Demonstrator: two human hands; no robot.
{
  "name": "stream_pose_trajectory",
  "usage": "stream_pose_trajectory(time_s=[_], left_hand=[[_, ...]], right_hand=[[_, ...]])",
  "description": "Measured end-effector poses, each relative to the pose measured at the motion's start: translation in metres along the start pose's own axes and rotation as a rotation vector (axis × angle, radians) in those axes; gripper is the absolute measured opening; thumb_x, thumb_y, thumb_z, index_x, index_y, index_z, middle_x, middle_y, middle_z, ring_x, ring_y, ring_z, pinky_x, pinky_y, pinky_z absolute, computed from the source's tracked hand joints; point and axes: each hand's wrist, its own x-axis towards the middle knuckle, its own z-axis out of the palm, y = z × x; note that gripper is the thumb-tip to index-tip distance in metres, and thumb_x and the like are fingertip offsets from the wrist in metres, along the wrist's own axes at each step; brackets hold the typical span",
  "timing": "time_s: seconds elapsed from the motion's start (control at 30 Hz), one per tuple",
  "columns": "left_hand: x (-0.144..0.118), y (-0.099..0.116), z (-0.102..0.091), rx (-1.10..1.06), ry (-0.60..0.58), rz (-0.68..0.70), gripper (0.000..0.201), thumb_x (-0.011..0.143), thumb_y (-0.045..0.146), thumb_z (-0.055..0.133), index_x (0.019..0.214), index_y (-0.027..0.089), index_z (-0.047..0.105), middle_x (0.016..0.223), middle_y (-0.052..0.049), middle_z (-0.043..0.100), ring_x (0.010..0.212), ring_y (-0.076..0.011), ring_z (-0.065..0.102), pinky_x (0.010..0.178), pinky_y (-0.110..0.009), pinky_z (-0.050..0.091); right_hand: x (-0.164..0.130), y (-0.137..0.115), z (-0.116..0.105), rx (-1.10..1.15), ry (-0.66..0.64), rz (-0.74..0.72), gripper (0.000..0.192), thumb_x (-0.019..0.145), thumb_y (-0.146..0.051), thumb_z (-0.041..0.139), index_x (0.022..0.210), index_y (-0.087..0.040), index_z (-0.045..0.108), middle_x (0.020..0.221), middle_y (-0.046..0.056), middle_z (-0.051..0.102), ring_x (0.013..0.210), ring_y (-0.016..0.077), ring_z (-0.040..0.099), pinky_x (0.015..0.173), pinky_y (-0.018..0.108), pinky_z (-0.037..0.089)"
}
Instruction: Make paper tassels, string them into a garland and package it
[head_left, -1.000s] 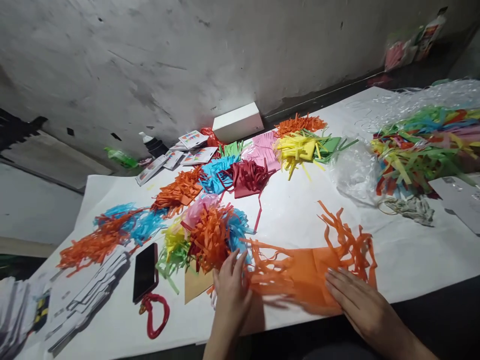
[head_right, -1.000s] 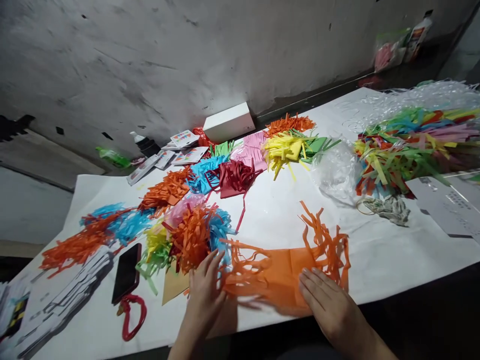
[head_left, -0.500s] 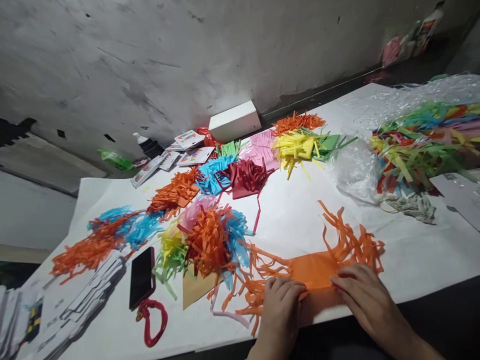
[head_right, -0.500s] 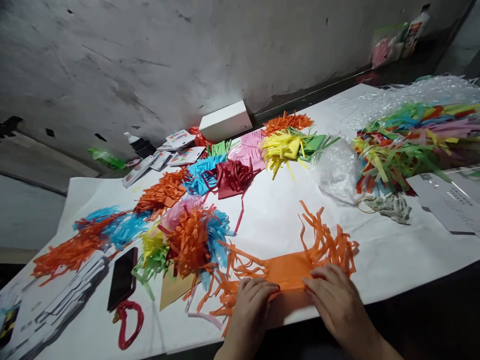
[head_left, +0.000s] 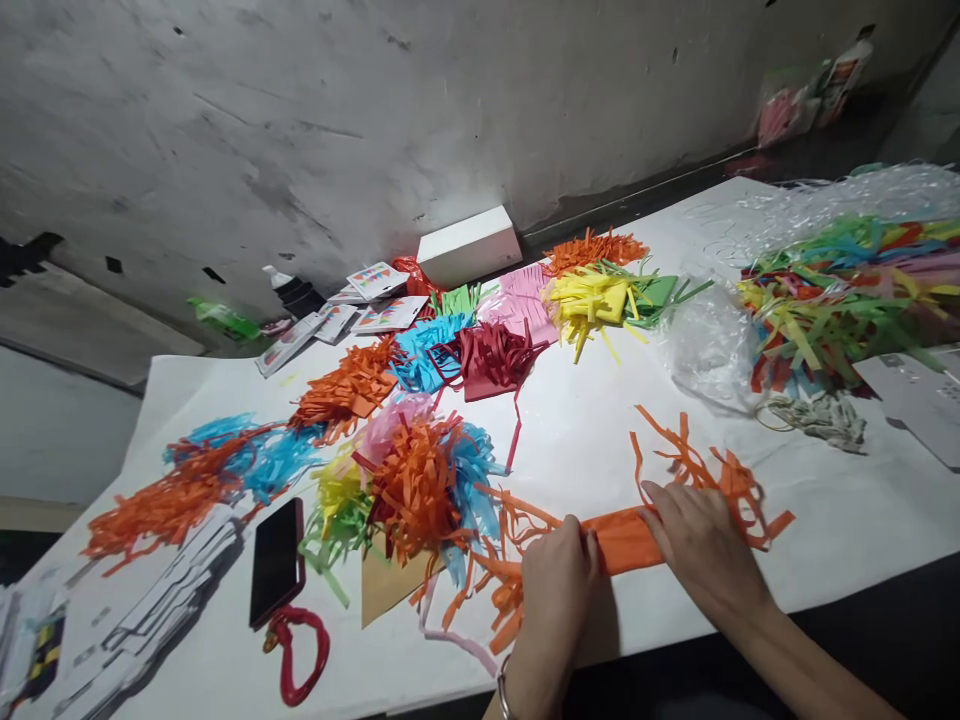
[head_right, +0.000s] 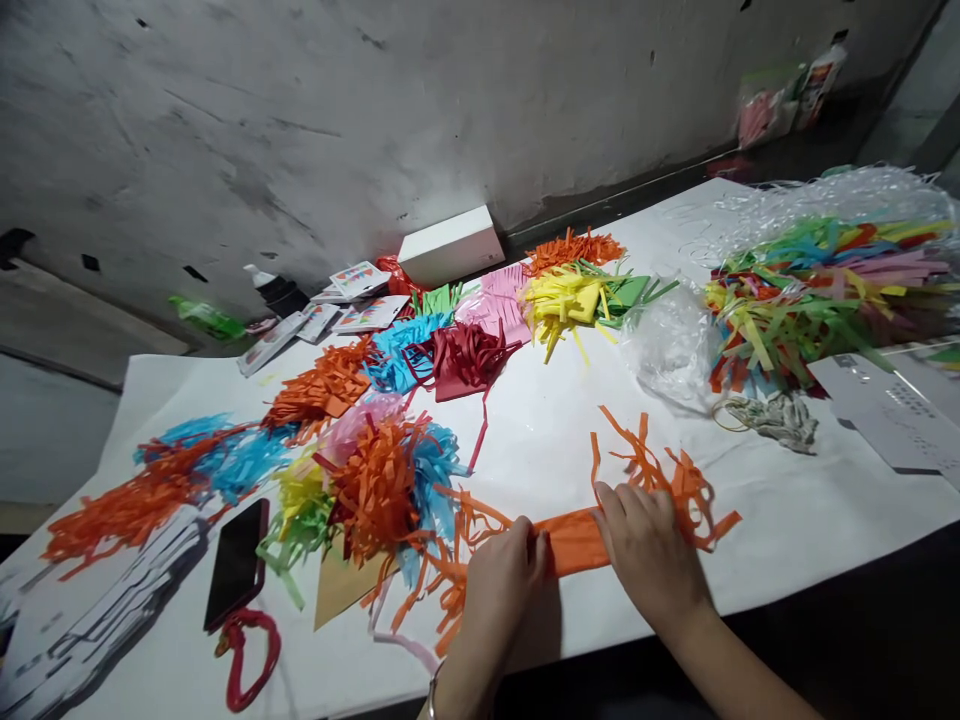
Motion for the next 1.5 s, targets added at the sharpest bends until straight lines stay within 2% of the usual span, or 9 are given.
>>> stream_pose_trajectory(time_s=[0.13, 0.3, 0.43, 0.53, 0.63, 0.83, 1.2, 1.37, 1.5], left_hand=[[0.001, 0.000, -0.001, -0.014, -0.009, 0.007, 0.018, 0.097, 0.022, 0.054, 0.086, 0.018, 0.069, 0.078, -0.010, 0.078, 0.074, -0.0276, 0.074, 0.057, -0.031, 0.033], [0.002, -0.007, 0.005, -0.065, 0.011, 0.004, 0.018, 0.098, 0.023, 0.052, 0.089, 0.019, 0.068, 0.077, -0.007, 0.077, 0.073, -0.0254, 0.073, 0.060, -0.031, 0.043], [-0.010, -0.019, 0.015, -0.186, 0.382, 0.198, 0.027, 0.095, 0.026, 0.059, 0.120, 0.018, 0.062, 0.109, -0.013, 0.075, 0.099, -0.0278, 0.071, 0.085, -0.041, 0.052], [-0.023, -0.022, 0.023, -0.173, 0.603, 0.473, 0.040, 0.090, 0.027, 0.068, 0.128, 0.023, 0.059, 0.134, -0.014, 0.065, 0.126, -0.0346, 0.057, 0.111, -0.058, 0.034], [-0.030, -0.023, 0.030, -0.195, 0.536, 0.585, 0.021, 0.092, 0.015, 0.064, 0.109, 0.027, 0.066, 0.118, -0.004, 0.072, 0.120, -0.0266, 0.060, 0.119, -0.056, 0.020], [-0.026, -0.034, 0.041, -0.307, 0.469, 0.597, 0.018, 0.097, 0.011, 0.056, 0.091, 0.025, 0.065, 0.084, 0.002, 0.071, 0.084, -0.0177, 0.064, 0.108, -0.047, 0.034], [-0.015, -0.027, 0.034, -0.040, 0.466, 0.209, 0.018, 0.090, 0.013, 0.060, 0.074, 0.020, 0.063, 0.083, -0.004, 0.065, 0.082, -0.0236, 0.060, 0.082, -0.043, 0.040], [-0.012, -0.027, 0.033, 0.002, 0.437, 0.213, 0.014, 0.087, 0.015, 0.066, 0.074, 0.020, 0.065, 0.083, -0.003, 0.066, 0.082, -0.0235, 0.061, 0.080, -0.042, 0.041], [-0.012, -0.029, 0.031, -0.035, 0.425, 0.213, 0.016, 0.087, 0.014, 0.066, 0.073, 0.020, 0.063, 0.079, -0.003, 0.065, 0.080, -0.0231, 0.061, 0.080, -0.041, 0.042]], right_hand=[[-0.004, 0.002, -0.019, 0.103, 0.080, -0.170, 0.023, 0.099, -0.011, 0.052, 0.116, -0.013, 0.067, 0.114, 0.014, 0.070, 0.111, 0.0291, 0.061, 0.106, 0.052, 0.039], [-0.017, -0.002, -0.020, 0.292, 0.007, -0.389, 0.029, 0.099, -0.005, 0.043, 0.107, -0.011, 0.070, 0.101, 0.009, 0.073, 0.104, 0.0223, 0.065, 0.114, 0.045, 0.036], [-0.018, -0.004, -0.016, 0.314, 0.004, -0.327, 0.029, 0.099, -0.005, 0.043, 0.099, -0.015, 0.070, 0.091, 0.005, 0.071, 0.092, 0.0189, 0.067, 0.111, 0.044, 0.039], [-0.013, -0.006, -0.020, 0.391, -0.001, -0.310, 0.024, 0.098, -0.006, 0.046, 0.098, -0.017, 0.068, 0.088, 0.003, 0.070, 0.086, 0.0166, 0.066, 0.109, 0.041, 0.042], [-0.010, -0.011, -0.025, 0.423, -0.034, -0.328, 0.020, 0.099, -0.011, 0.048, 0.105, -0.017, 0.066, 0.094, 0.005, 0.071, 0.093, 0.0192, 0.065, 0.108, 0.043, 0.043], [-0.021, -0.006, -0.018, 0.352, -0.052, -0.249, 0.031, 0.101, -0.009, 0.039, 0.101, -0.020, 0.068, 0.097, 0.004, 0.071, 0.098, 0.0202, 0.063, 0.108, 0.044, 0.037], [0.005, -0.001, -0.001, 0.088, -0.129, -0.065, 0.038, 0.107, -0.026, 0.038, 0.074, -0.020, 0.056, 0.069, 0.003, 0.055, 0.069, 0.0205, 0.049, 0.073, 0.038, 0.033], [0.005, -0.003, -0.007, 0.105, -0.052, -0.018, 0.023, 0.105, -0.024, 0.045, 0.091, -0.018, 0.062, 0.088, 0.006, 0.065, 0.087, 0.0232, 0.058, 0.091, 0.045, 0.037], [-0.001, -0.008, -0.010, 0.323, -0.041, -0.234, 0.020, 0.102, -0.015, 0.047, 0.099, -0.019, 0.066, 0.096, 0.005, 0.068, 0.099, 0.0214, 0.060, 0.108, 0.047, 0.031]])
